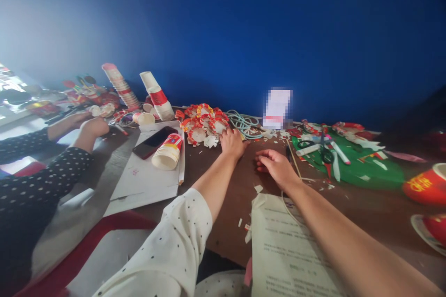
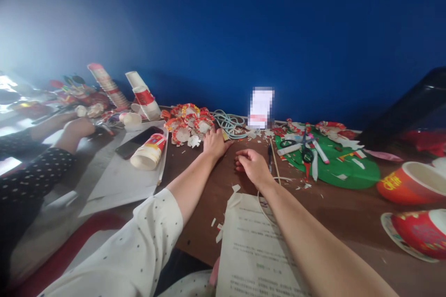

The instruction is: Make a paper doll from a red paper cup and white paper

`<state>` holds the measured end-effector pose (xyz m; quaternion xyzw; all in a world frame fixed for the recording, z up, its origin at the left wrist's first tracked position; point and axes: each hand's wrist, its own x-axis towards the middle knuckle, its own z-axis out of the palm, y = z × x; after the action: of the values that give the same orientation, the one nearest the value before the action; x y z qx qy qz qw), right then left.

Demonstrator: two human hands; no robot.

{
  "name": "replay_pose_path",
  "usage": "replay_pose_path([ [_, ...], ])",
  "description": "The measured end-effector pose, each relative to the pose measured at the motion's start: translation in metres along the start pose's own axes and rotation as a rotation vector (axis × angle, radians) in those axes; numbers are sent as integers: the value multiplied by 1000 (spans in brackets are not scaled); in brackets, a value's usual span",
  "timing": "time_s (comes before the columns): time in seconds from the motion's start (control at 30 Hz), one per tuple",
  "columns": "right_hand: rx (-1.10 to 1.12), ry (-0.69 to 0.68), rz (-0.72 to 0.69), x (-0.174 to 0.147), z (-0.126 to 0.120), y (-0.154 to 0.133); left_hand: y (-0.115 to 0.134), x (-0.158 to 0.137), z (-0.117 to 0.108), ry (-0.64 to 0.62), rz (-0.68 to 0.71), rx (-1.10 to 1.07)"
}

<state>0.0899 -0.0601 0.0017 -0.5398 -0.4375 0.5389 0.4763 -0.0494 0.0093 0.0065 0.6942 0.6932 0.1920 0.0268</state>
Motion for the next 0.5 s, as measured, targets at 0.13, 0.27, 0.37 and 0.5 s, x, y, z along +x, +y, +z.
replay_pose_path([
  [0.13,-17,-7,-11,2,-1,4,-2,3,-4,-25,-22,-39],
  [0.27,-24,-10,-40,3,-1,8,-2,1,-14,6,8,-68],
  [0.37,10,21,-55,3,0,9,1,-3,-17,116,71,-174],
  [0.5,96,117,-149,2,-2,5,11,-6,-14,116,161,-466],
])
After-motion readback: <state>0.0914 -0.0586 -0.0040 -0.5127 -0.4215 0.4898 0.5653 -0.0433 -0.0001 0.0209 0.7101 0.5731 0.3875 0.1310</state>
